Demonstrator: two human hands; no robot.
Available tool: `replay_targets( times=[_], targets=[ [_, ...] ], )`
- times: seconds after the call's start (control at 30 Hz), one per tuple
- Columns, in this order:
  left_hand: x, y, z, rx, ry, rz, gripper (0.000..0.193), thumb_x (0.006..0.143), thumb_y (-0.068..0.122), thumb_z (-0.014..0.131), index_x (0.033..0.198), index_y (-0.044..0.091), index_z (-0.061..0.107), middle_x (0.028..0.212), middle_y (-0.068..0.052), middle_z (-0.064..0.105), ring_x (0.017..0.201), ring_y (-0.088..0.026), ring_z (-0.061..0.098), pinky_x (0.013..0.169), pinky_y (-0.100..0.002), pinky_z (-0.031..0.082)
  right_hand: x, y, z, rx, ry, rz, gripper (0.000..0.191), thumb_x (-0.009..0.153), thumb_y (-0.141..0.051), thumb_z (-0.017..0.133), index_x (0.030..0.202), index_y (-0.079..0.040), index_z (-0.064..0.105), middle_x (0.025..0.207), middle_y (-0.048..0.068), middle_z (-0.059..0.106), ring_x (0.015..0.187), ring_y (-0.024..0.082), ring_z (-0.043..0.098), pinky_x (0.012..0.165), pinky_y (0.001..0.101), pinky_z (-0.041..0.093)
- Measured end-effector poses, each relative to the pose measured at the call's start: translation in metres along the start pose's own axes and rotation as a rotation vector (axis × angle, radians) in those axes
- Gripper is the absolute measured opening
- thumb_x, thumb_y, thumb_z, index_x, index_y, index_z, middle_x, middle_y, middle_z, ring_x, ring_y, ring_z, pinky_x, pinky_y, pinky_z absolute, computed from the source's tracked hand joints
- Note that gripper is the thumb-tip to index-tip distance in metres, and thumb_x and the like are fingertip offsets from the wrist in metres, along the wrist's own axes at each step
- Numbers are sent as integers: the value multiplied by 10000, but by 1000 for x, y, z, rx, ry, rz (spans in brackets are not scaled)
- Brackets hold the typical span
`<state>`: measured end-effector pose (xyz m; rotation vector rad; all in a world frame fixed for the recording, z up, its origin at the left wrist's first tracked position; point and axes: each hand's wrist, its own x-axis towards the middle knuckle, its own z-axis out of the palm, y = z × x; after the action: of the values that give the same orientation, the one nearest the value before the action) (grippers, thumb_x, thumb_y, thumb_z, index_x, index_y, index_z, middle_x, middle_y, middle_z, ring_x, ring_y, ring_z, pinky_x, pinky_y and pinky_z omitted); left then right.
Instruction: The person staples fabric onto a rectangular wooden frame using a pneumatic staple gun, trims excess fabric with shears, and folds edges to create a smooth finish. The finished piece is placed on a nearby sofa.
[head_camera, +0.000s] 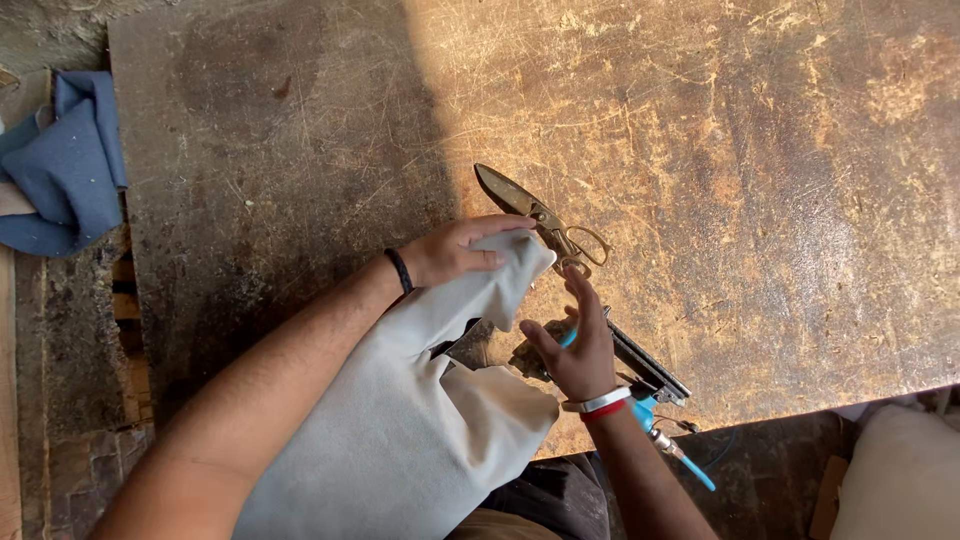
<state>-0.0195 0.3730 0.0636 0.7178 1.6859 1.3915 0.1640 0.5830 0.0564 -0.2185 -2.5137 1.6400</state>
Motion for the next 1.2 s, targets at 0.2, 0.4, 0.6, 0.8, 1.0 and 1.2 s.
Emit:
replay_targets(
  times=[0.2, 0.4, 0.6, 0.8, 1.0, 1.2],
  targets=[
    [52, -15, -11, -188, -283, 66, 281, 1026, 152, 559, 1262, 39, 663, 1245, -81, 678, 1296, -213, 583, 1177, -382, 394, 28, 21, 30, 358, 37, 329, 666, 848, -303, 852, 1381, -22, 567, 1231, 231, 672, 1055, 332, 647, 940, 433, 548],
    [45, -10, -15, -333, -293, 35, 242, 1006, 115, 561, 1241, 77, 603, 1220, -51, 669, 1276, -175, 585, 1164, -364, 417, 32, 5, 21, 205, 33, 174, 655, 809, -238, 848, 1308, -8, 493, 1308, 133, 589, 1203, 238, 585, 961, 403, 518],
    [44, -11, -13, -372, -300, 60, 225, 1024, 151, 592, 1242, 99, 611, 1179, -38, 682, 1201, -174, 622, 1111, -371, 473, 38, -26, 22, -62, 84, 115, 191, 930, -208, 768, 1005, -49, 692, 1262, 80, 728, 1172, 200, 684, 970, 367, 548],
    [49, -23, -18, -315, -322, 57, 195, 1044, 203, 586, 1197, 94, 638, 1159, -4, 656, 1235, -148, 578, 1151, -338, 423, 31, -27, 17, 358, -12, 353, 122, 1041, -192, 637, 1100, -86, 636, 990, 61, 630, 907, 138, 561, 801, 302, 477],
    [58, -28, -16, -332, -423, 59, 199, 1074, 283, 581, 1117, 96, 634, 1047, -3, 645, 1097, -152, 612, 1075, -322, 464, 51, -35, 15, 714, -158, 706, 208, 1013, -267, 621, 1113, -86, 651, 946, -4, 669, 844, 73, 611, 755, 246, 513],
    [60, -23, -13, -209, -371, 94, 235, 1064, 308, 577, 1107, 83, 630, 1041, 37, 612, 1073, -86, 558, 1010, -284, 437, 52, -53, -9, 228, -64, 388, 290, 1005, -278, 668, 983, 3, 733, 791, 21, 696, 697, 79, 588, 613, 260, 502]
  ],
)
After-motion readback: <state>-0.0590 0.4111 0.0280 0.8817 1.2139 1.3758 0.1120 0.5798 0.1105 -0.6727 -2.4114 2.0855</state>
